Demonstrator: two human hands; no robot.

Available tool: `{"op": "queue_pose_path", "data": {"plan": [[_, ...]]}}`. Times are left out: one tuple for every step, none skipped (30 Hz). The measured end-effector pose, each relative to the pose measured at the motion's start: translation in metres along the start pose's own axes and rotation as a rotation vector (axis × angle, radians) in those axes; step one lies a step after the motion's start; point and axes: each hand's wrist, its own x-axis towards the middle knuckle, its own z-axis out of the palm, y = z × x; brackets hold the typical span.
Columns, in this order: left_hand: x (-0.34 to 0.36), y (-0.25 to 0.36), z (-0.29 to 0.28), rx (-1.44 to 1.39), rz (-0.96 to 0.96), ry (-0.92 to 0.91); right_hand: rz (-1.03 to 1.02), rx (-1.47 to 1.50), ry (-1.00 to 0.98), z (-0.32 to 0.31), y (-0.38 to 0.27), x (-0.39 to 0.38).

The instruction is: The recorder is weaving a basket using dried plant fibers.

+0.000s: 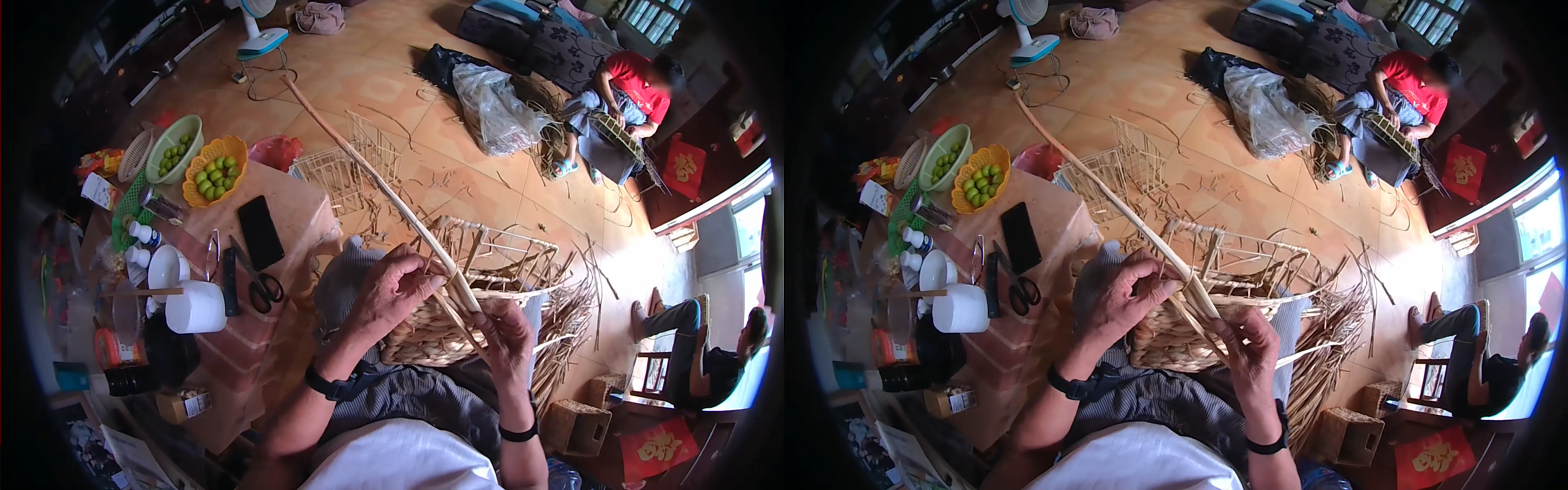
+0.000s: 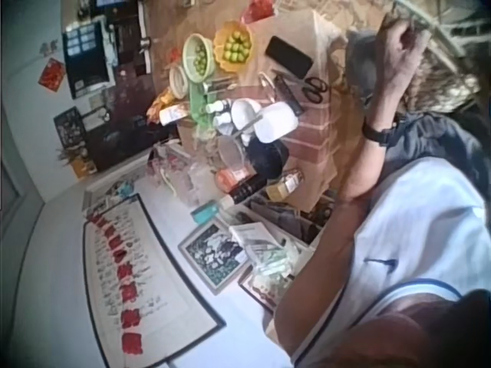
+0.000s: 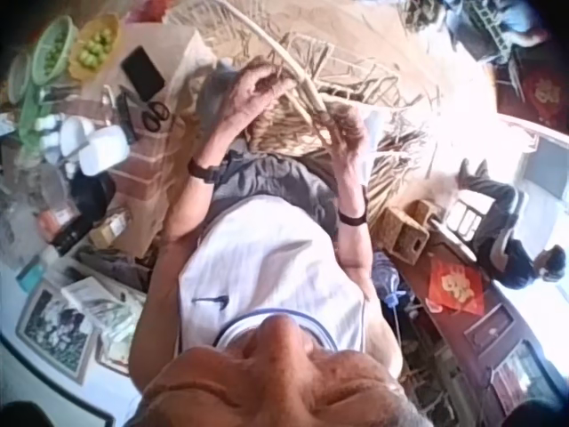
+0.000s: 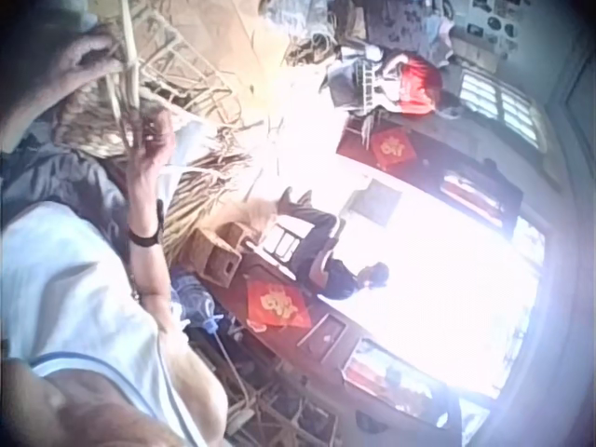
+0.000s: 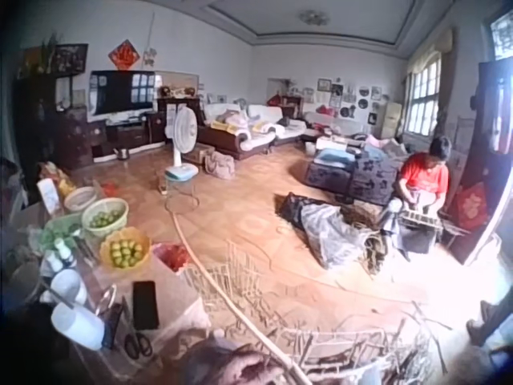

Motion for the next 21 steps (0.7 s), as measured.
{"op": "queue_pose_path", "data": {"plan": [[-0.002,-0.005,0.002,0.003,0.001,-0.001,-0.026,-0.189,-0.041,-0.001,-0.011,0.003],[-0.002,-0.016,0.004,0.045,0.039,0.063,0.007,-0.393,-0.081,0.005,-0.041,0.01],[-0.001,-0.021,0.008,0.092,0.082,0.122,-0.101,-0.556,-0.141,0.002,-0.051,0.019],[-0.001,-0.02,0.013,0.118,0.067,0.159,-0.231,-0.668,-0.142,0.003,-0.053,0.028],[-0.001,-0.02,0.015,0.118,0.078,0.147,-0.361,-0.78,-0.142,0.005,-0.053,0.036],[-0.002,-0.025,0.015,0.152,0.089,0.171,-0.389,-0.866,-0.142,0.014,-0.054,0.044],[-0.001,-0.027,0.016,0.184,0.103,0.195,-0.416,-0.954,-0.14,0.025,-0.059,0.049],[-0.001,-0.031,0.016,0.181,0.138,0.21,-0.343,-1.06,-0.173,0.033,-0.065,0.052],[0.0,-0.033,0.016,0.177,0.144,0.204,-0.342,-1.064,-0.164,0.035,-0.064,0.052],[0.001,-0.034,0.016,0.179,0.144,0.201,-0.367,-1.024,-0.179,0.035,-0.058,0.052],[0.002,-0.036,0.016,0.182,0.143,0.198,-0.39,-0.983,-0.196,0.034,-0.053,0.053],[0.001,-0.029,0.016,0.173,0.127,0.193,-0.382,-1.004,-0.202,0.034,-0.05,0.049],[0.0,-0.029,0.017,0.174,0.122,0.192,-0.377,-1.002,-0.204,0.033,-0.048,0.045],[0.0,-0.03,0.017,0.205,0.15,0.196,-0.378,-1.015,-0.187,0.032,-0.046,0.041],[0.0,-0.031,0.018,0.234,0.179,0.197,-0.378,-1.029,-0.167,0.031,-0.043,0.037],[0.001,-0.03,0.019,0.233,0.175,0.192,-0.361,-1.038,-0.164,0.031,-0.042,0.032],[0.003,-0.028,0.021,0.222,0.168,0.187,-0.355,-1.038,-0.163,0.028,-0.043,0.029],[0.003,-0.026,0.02,0.214,0.162,0.186,-0.329,-1.056,-0.171,0.026,-0.044,0.025],[0.003,-0.028,0.019,0.215,0.158,0.187,-0.304,-1.075,-0.179,0.023,-0.045,0.022],[0.003,-0.031,0.016,0.193,0.139,0.176,-0.29,-1.053,-0.151,0.022,-0.041,0.018],[0.003,-0.033,0.016,0.166,0.122,0.169,-0.293,-1.057,-0.157,0.018,-0.039,0.014]]}}
